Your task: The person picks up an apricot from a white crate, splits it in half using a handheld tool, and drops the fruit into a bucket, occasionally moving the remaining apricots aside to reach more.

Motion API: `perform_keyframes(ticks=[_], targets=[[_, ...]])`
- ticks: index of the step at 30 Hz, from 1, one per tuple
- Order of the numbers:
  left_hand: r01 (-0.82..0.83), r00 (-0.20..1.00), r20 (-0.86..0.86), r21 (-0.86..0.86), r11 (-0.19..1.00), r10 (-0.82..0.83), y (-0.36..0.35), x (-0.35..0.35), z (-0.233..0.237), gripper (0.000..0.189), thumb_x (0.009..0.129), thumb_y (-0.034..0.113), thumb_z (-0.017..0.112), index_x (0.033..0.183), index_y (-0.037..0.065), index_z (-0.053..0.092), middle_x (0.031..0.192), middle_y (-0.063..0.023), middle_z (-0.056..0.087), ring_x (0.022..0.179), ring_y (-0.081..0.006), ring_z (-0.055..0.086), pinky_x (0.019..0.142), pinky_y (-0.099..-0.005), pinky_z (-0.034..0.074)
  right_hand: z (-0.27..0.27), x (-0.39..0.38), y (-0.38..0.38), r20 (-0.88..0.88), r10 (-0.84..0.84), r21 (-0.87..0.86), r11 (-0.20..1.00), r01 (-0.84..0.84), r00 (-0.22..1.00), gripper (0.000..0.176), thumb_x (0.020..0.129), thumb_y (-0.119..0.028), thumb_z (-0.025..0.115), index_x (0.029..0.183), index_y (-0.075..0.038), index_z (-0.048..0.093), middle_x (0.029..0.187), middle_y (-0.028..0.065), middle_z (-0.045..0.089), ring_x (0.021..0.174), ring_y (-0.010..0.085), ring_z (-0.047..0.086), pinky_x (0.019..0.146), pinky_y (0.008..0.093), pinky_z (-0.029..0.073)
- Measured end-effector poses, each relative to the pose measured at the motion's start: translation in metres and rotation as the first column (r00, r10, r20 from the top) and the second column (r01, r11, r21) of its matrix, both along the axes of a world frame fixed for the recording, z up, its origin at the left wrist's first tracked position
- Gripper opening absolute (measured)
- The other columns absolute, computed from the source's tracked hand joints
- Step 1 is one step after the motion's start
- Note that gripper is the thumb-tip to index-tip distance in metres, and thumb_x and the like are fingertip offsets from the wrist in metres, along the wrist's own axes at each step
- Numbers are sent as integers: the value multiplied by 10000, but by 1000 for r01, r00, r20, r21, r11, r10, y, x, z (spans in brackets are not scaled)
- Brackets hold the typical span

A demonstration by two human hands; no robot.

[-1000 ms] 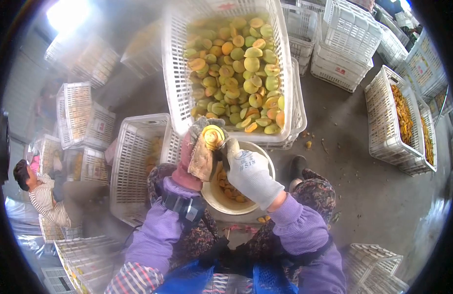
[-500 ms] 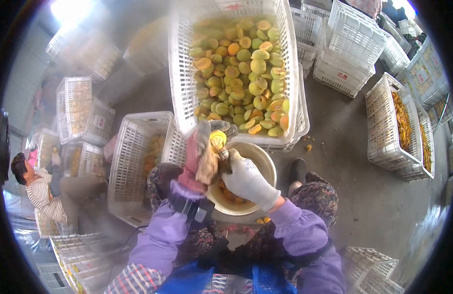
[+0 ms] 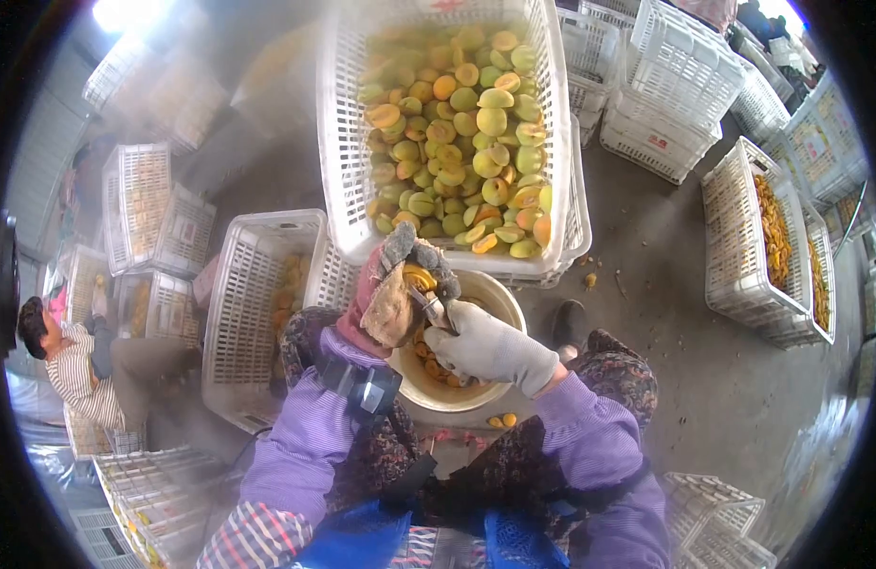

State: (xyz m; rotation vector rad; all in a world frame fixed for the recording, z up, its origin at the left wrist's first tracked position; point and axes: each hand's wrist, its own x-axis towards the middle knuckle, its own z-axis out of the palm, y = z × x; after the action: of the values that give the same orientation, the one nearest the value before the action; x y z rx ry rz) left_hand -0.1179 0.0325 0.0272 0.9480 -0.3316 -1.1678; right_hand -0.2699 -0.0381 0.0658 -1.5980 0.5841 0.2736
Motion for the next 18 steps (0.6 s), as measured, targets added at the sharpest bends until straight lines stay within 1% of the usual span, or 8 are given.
perform_keyframes(ticks=[3, 6, 9, 12, 15, 16, 17, 18], targets=[[-47, 998, 42, 25, 999, 46, -3, -6, 10, 482, 946, 470, 539, 794, 14, 583, 685, -101, 581, 603, -256, 615, 561, -360, 543, 7, -3, 3, 39, -22, 100, 995, 18, 999, 180, 920, -205, 529, 859, -37, 510, 709, 13, 555, 599, 101, 543, 554, 270, 463], [-56, 969, 238, -31, 998, 62, -4, -6, 2, 505, 946, 486, 529, 772, 15, 583, 671, -104, 586, 600, -250, 615, 565, -355, 536, 9, -1, 6, 23, -25, 85, 996, 23, 999, 174, 917, -198, 527, 831, -52, 486, 705, 4, 540, 592, 89, 526, 544, 257, 445], [58, 962, 270, -20, 998, -50, 0, -5, 8, 501, 958, 466, 515, 764, 10, 587, 668, -103, 593, 605, -240, 619, 564, -346, 529, -3, -2, 6, 0, 0, 91, 996, 0, 1000, 166, 919, -192, 519, 895, -28, 514, 707, 22, 566, 604, 110, 559, 558, 276, 474], [196, 973, 130, -21, 980, -191, -2, 3, 4, 494, 969, 456, 494, 772, 15, 596, 674, -108, 607, 607, -231, 621, 561, -330, 523, -1, -4, 6, -32, 0, 103, 995, 3, 999, 182, 917, -189, 512, 946, -11, 531, 698, 36, 582, 600, 129, 582, 556, 295, 489], [53, 997, 51, 30, 998, -55, -5, -4, 5, 368, 995, 318, 486, 796, 26, 588, 688, -87, 595, 599, -189, 575, 579, -311, 481, -13, -6, 7, 58, -41, -30, 999, 43, 997, 186, 914, -185, 506, 968, -8, 531, 673, 34, 579, 580, 130, 584, 533, 295, 483], [-53, 992, -116, -34, 998, 49, -8, -10, 0, 341, 989, 287, 502, 790, 24, 588, 737, -99, 625, 641, -173, 587, 594, -302, 480, -12, 0, 10, 123, -42, -86, 995, 53, 992, 187, 914, -183, 504, 975, -8, 531, 664, 32, 577, 572, 128, 583, 524, 293, 480], [-52, 995, 75, -132, 990, 62, -8, -8, -8, 324, 981, 275, 518, 804, 15, 595, 754, -99, 633, 667, -164, 593, 605, -295, 482, -2, -1, 10, 26, -109, 5, 994, 109, 994, 181, 911, -174, 500, 957, -4, 539, 640, 18, 563, 537, 122, 569, 489, 275, 460], [-20, 962, 263, -220, 975, 79, -7, -4, -14, 308, 974, 262, 533, 817, 5, 602, 770, -100, 640, 694, -155, 600, 616, -288, 484, -15, -3, 10, 62, -161, 160, 976, 149, 985, 160, 914, -171, 506, 917, -14, 538, 631, 18, 551, 489, 104, 525, 439, 258, 420]])
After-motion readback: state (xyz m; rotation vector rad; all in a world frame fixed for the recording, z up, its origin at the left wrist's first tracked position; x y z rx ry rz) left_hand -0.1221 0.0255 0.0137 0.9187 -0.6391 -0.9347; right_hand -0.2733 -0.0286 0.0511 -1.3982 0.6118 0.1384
